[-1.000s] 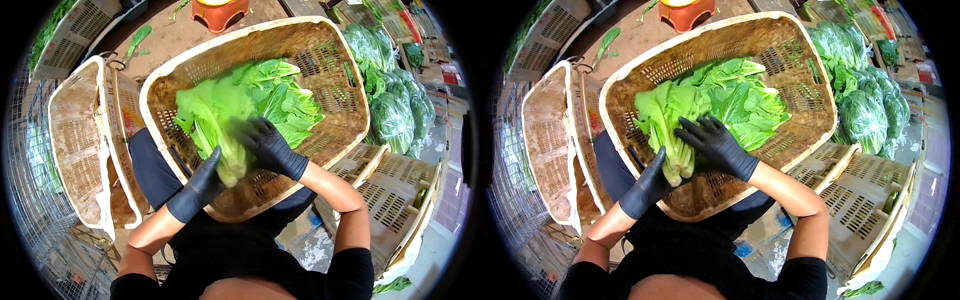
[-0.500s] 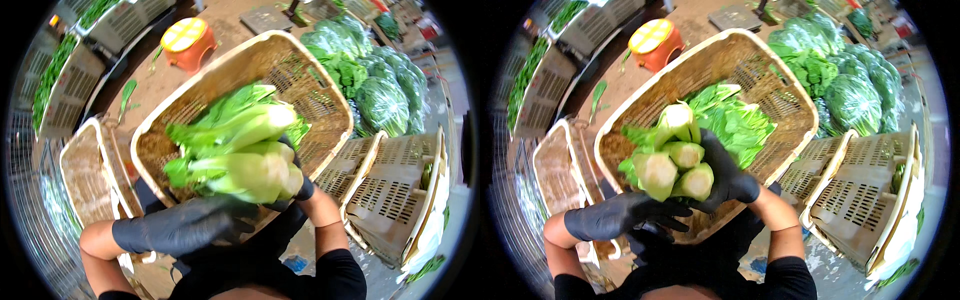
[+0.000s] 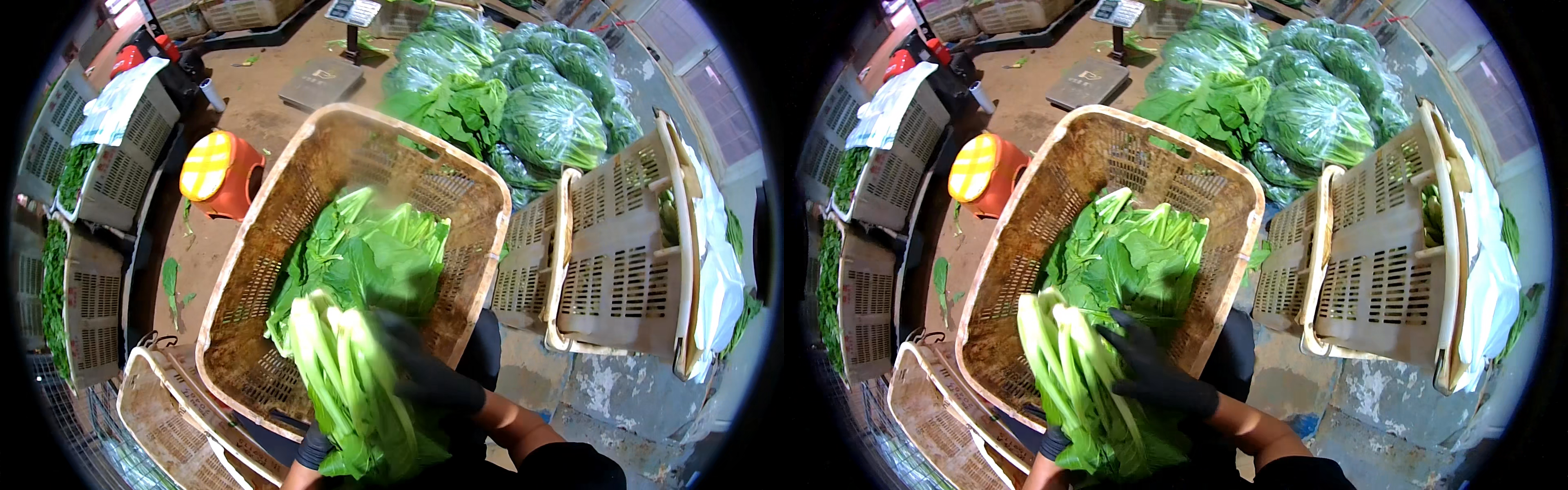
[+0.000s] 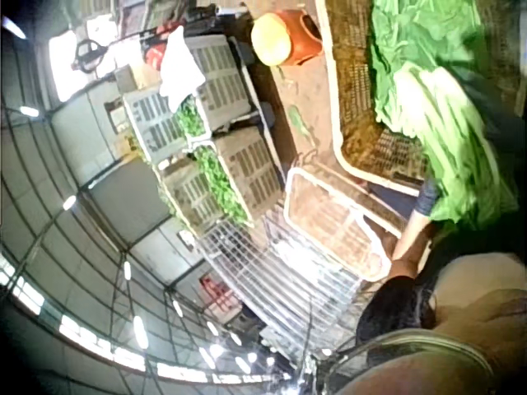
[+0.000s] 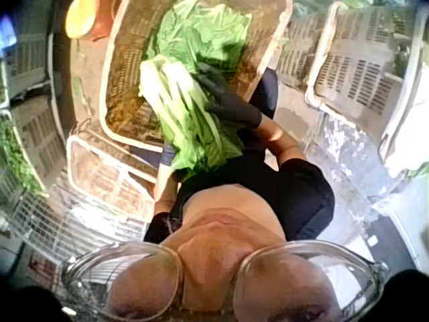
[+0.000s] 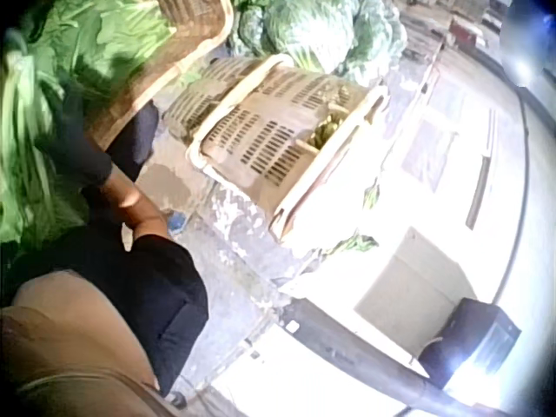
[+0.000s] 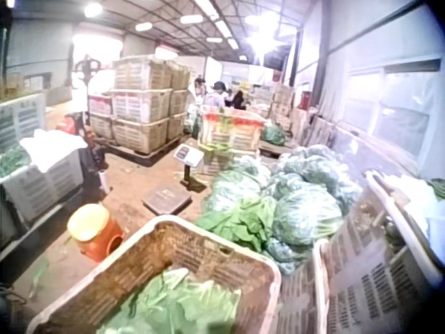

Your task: The person sorts leafy green vegetables by hand, picking them from a large basket and arranging them into smaller baskets. The person handles the vegetables one by one, placing them into different containers.

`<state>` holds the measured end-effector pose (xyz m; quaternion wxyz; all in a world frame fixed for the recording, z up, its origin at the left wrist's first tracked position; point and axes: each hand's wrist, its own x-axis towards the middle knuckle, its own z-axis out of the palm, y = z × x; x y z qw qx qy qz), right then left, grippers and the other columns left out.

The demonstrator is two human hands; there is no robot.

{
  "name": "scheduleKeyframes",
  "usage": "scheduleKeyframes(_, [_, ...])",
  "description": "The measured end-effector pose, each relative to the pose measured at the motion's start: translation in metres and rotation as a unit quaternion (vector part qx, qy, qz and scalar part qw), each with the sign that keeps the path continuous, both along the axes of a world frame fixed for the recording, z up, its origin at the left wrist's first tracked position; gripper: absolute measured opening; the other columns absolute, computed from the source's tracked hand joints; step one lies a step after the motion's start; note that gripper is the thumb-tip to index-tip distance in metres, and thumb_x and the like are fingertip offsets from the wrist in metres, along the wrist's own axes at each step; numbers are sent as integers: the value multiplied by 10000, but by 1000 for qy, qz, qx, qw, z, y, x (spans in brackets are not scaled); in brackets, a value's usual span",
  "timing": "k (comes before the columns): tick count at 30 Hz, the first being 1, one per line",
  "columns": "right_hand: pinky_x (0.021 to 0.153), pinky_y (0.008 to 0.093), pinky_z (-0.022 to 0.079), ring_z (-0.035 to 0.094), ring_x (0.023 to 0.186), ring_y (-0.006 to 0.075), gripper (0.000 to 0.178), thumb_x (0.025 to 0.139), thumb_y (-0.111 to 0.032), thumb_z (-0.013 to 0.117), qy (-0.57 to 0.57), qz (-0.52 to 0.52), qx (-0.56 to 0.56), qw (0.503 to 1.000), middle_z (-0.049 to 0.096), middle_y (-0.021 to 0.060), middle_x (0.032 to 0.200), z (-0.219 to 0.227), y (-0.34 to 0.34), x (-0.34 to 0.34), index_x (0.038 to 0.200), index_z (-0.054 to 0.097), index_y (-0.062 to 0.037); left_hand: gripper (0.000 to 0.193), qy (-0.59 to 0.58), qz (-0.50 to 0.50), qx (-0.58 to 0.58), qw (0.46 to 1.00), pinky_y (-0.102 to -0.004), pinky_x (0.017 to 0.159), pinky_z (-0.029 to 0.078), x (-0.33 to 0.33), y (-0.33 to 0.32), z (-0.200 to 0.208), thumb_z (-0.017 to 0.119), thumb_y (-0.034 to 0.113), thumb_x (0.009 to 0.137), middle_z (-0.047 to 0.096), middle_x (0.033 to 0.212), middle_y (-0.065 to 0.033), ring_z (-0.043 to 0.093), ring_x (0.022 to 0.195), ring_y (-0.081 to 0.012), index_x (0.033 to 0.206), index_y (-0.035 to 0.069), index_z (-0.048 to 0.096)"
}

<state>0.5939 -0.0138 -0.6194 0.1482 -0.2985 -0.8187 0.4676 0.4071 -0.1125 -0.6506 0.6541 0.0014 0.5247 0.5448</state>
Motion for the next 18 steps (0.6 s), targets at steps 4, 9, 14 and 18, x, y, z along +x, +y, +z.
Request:
scheduleKeyframes(4, [1101, 383, 190, 198, 1354, 250, 933, 782, -212, 692, 244, -152, -466, 836, 115, 152, 1491, 14, -76, 27, 1449, 61, -43, 576, -60, 11, -6, 998, -384, 924, 452, 18, 13, -9, 438, 440, 906, 558, 1193, -162, 564, 1071, -254, 1291, 12, 450])
scheduleKeyframes(9, [1033, 377, 337, 353, 1274, 225, 987, 656, -143, 795, 227, -200, -578, 758, 351, 125, 1383, 0, -81, 14, 1414, 171, -42, 557, -95, 12, 16, 995, -379, 941, 441, 36, 39, 5, 394, 441, 923, 559, 1198, -143, 564, 1069, -242, 1294, 31, 457])
scheduleKeyframes(14, [895, 352, 453, 528, 1074, 194, 650, 749, -173, 728, 306, -285, -345, 840, 544, 85, 1181, -18, -14, 44, 1293, 405, -25, 531, -265, -104, 96, 954, -357, 990, 400, 68, 122, 59, 349, 415, 950, 531, 1240, -135, 534, 1118, -233, 1306, 34, 446])
scheduleKeyframes(18, [888, 363, 458, 541, 1064, 200, 591, 775, -249, 692, 325, -358, -178, 857, 566, 68, 1161, 14, 117, 113, 1278, 452, -53, 621, 435, -190, 480, 738, -346, 1050, 316, 77, 262, 55, 370, 472, 942, 421, 1355, -162, 432, 1226, -260, 1359, 12, 364])
